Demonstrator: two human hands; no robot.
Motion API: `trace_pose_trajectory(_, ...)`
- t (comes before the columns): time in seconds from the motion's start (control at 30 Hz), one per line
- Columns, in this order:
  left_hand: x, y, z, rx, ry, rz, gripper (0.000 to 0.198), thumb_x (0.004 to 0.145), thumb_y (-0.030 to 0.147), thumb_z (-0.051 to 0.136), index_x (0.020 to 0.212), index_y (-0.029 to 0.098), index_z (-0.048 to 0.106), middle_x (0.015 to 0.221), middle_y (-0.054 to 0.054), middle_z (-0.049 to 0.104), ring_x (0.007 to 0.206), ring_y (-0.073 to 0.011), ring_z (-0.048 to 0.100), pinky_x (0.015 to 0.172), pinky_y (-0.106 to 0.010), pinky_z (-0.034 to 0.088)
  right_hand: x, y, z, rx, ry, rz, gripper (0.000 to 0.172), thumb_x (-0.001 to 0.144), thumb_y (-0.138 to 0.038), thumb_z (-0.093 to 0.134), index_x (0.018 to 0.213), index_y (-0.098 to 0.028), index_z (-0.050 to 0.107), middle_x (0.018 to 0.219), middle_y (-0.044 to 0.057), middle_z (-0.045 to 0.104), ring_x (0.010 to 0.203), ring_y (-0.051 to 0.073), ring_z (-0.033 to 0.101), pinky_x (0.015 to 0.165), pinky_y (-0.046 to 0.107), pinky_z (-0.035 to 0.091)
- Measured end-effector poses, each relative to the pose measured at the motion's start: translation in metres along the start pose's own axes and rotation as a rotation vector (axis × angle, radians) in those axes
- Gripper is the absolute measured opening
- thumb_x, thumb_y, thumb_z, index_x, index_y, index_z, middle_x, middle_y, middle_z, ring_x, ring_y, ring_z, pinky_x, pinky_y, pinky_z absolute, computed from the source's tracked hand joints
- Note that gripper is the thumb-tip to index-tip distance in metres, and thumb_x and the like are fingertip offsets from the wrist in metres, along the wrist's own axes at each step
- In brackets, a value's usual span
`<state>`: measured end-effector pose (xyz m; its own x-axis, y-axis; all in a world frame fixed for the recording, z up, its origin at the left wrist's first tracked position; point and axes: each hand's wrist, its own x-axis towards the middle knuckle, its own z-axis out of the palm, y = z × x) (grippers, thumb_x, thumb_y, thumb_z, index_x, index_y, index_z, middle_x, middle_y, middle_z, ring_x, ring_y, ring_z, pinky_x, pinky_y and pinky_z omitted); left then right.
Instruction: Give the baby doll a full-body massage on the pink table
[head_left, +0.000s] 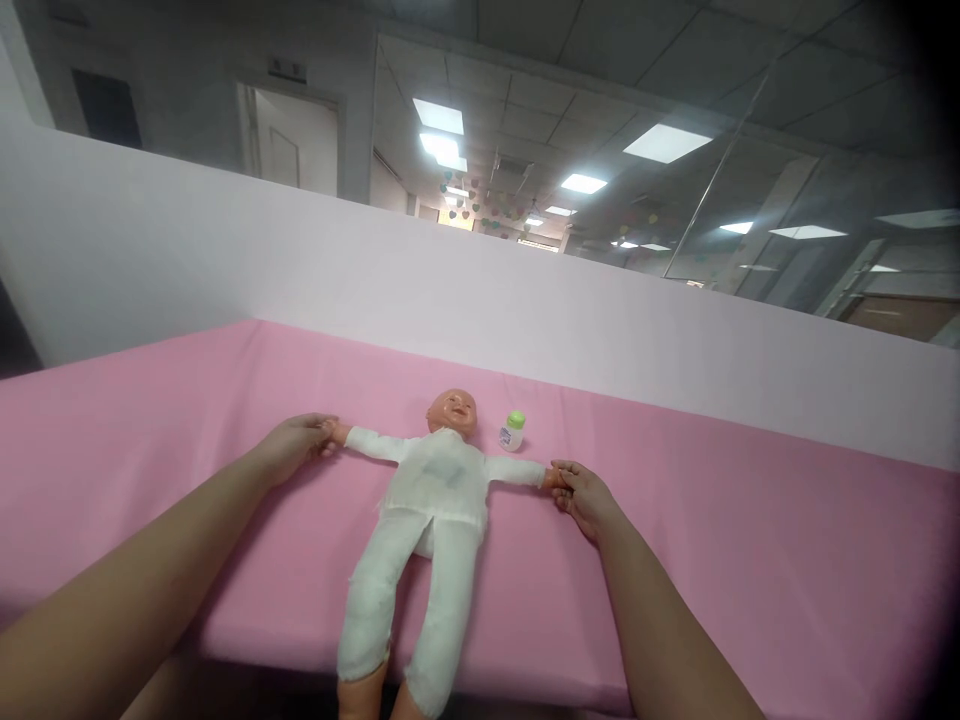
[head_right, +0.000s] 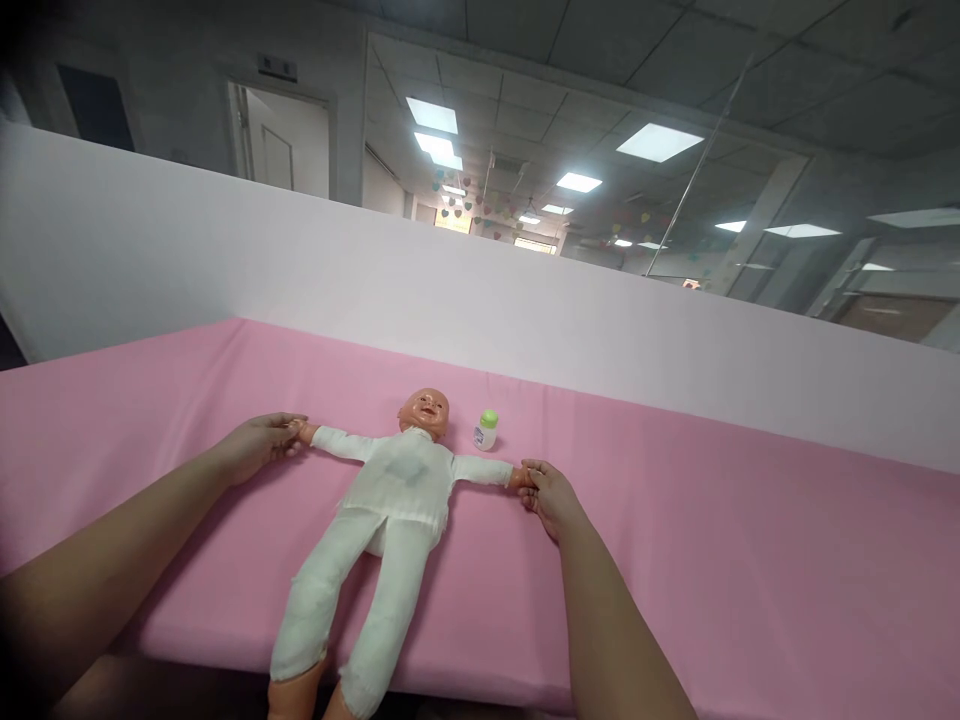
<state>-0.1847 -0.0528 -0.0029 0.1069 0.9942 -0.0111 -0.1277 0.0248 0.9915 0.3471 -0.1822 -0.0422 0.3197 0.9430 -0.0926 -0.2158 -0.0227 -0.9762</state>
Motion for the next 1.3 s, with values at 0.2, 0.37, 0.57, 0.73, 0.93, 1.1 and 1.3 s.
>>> trace_pose_trajectory(0.2, 0.015, -0.005, 0.002, -0.043, 0.061, -0.044, 0.033, 0.064, 0.02, 0.085, 0.095, 0.014, 0.075, 0.081, -0.007, 0.072, 0.064, -0.0157, 0.065, 0.06, -0.025, 0.055, -0.005, -0.008, 0.023, 0.201, -0.013, -0.036, 0.021, 0.081, -0.025, 0.078, 0.1, -0.019, 0.071, 0.085, 0.004, 0.071, 0.061, 0.01, 0.059, 0.055, 0.02, 0.054)
trace_pose_trajectory(0.37, 0.043, -0.004, 0.023, -0.049, 0.164, -0.083, 0.02, 0.062, 0.019, 0.079, 0.079, 0.013, 0.069, 0.068, -0.005, 0.066, 0.055, -0.0147, 0.058, 0.049, -0.024, 0.049, 0.005, -0.023, 0.059, 0.236, -0.017, -0.051, 0.03, 0.083, -0.031, 0.079, 0.109, -0.019, 0.072, 0.077, 0.002, 0.067, 0.056, 0.011, 0.055, 0.051, 0.02, 0.053)
trace_pose_trajectory(0.57, 0.033, -0.014, 0.037, -0.049, 0.042, -0.004, 0.031, 0.064, 0.033, 0.087, 0.082, 0.013, 0.071, 0.063, -0.001, 0.062, 0.054, -0.0131, 0.056, 0.051, -0.023, 0.045, 0.01, -0.005, 0.072, 0.175, 0.041, -0.05, 0.048, 0.079, -0.041, 0.081, 0.119, -0.02, 0.066, 0.066, -0.003, 0.059, 0.049, 0.01, 0.05, 0.043, 0.019, 0.044)
trace_pose_trajectory(0.73, 0.008, -0.008, 0.041, 0.039, -0.188, -0.011, 0.04, 0.067, 0.043, 0.09, 0.086, 0.015, 0.07, 0.071, -0.004, 0.068, 0.062, -0.0144, 0.063, 0.057, -0.023, 0.049, 0.004, 0.006, 0.063, 0.027, 0.013, -0.063, 0.061, 0.077, -0.04, 0.081, 0.129, -0.024, 0.055, 0.062, -0.005, 0.058, 0.051, 0.013, 0.055, 0.044, 0.021, 0.043)
trace_pose_trajectory(0.93, 0.007, -0.001, 0.05, 0.141, -0.01, -0.021, 0.042, 0.068, 0.044, 0.085, 0.087, 0.017, 0.058, 0.07, -0.006, 0.069, 0.055, -0.0182, 0.065, 0.047, -0.025, 0.046, 0.006, 0.004, 0.054, -0.116, 0.053, -0.051, 0.061, 0.078, -0.05, 0.079, 0.127, -0.024, 0.052, 0.061, -0.003, 0.059, 0.044, 0.014, 0.052, 0.035, 0.019, 0.028)
trace_pose_trajectory(1.1, 0.003, 0.005, 0.064, 0.152, 0.089, 0.132, 0.045, 0.071, 0.046, 0.082, 0.096, 0.02, 0.056, 0.072, -0.001, 0.067, 0.061, -0.0176, 0.065, 0.055, -0.027, 0.05, -0.009, -0.004, 0.078, -0.217, 0.112, -0.247, 0.075, 0.082, -0.051, 0.075, 0.144, -0.025, 0.041, 0.089, 0.006, 0.07, 0.055, 0.015, 0.059, 0.042, 0.024, 0.041)
trace_pose_trajectory(1.3, -0.03, 0.004, 0.107, 0.359, -0.256, 0.368, 0.031, 0.071, 0.036, 0.081, 0.096, 0.022, 0.069, 0.08, -0.003, 0.068, 0.07, -0.0202, 0.064, 0.062, -0.03, 0.048, -0.05, -0.012, 0.127, -0.433, -0.205, -0.574, 0.033, 0.081, -0.028, 0.072, 0.112, -0.024, 0.064, 0.105, 0.004, 0.069, 0.085, 0.019, 0.065, 0.077, 0.031, 0.055)
